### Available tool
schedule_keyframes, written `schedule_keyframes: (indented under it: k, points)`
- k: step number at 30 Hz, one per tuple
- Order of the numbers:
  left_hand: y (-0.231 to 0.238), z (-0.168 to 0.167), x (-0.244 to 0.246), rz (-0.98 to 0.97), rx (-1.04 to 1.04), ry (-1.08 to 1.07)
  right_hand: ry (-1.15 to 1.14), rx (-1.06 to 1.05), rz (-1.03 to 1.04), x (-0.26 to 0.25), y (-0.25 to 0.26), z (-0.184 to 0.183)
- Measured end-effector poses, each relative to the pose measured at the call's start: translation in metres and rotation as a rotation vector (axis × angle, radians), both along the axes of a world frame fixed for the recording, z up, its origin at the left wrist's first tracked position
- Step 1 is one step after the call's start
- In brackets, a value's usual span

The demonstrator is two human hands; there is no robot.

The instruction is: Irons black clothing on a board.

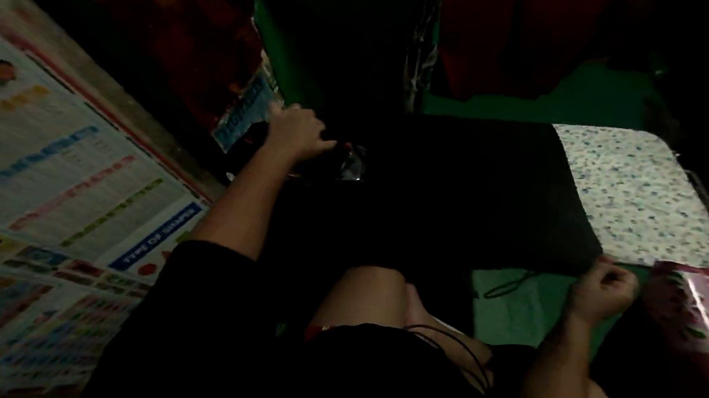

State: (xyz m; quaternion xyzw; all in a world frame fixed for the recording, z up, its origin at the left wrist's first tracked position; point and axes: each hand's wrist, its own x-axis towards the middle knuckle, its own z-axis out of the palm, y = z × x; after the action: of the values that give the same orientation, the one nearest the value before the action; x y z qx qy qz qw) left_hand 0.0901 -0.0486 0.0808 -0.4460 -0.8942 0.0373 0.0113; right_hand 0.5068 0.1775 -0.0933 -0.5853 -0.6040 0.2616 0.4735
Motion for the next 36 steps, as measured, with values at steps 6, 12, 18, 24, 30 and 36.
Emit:
schedule_keyframes:
  k: [6, 12, 18, 24, 30, 36]
  points:
    - [0.005, -0.001, -0.007, 0.104, 0.012, 0.004, -0.404, 0.198, 0.175, -0.022, 0.016, 0.055]
    - [0.030, 0.003, -0.011, 0.120, 0.034, -0.036, -0.651, -0.155, 0.397, -0.126, 0.144, 0.092]
    - [0.100, 0.007, -0.012, 0.057, 0.006, -0.034, -0.658, -0.192, 0.331, -0.206, 0.197, 0.080]
    - [0.190, 0.006, 0.004, -0.089, 0.024, -0.041, -0.719, -0.290, 0.280, -0.226, 0.226, 0.080]
    - [0.256, 0.006, 0.023, -0.199, -0.023, -0.060, -0.876, -0.488, 0.274, -0.235, 0.195, 0.123]
    - [0.254, -0.003, 0.017, -0.298, -0.013, -0.009, -0.763, -0.327, 0.263, -0.220, 0.230, 0.088]
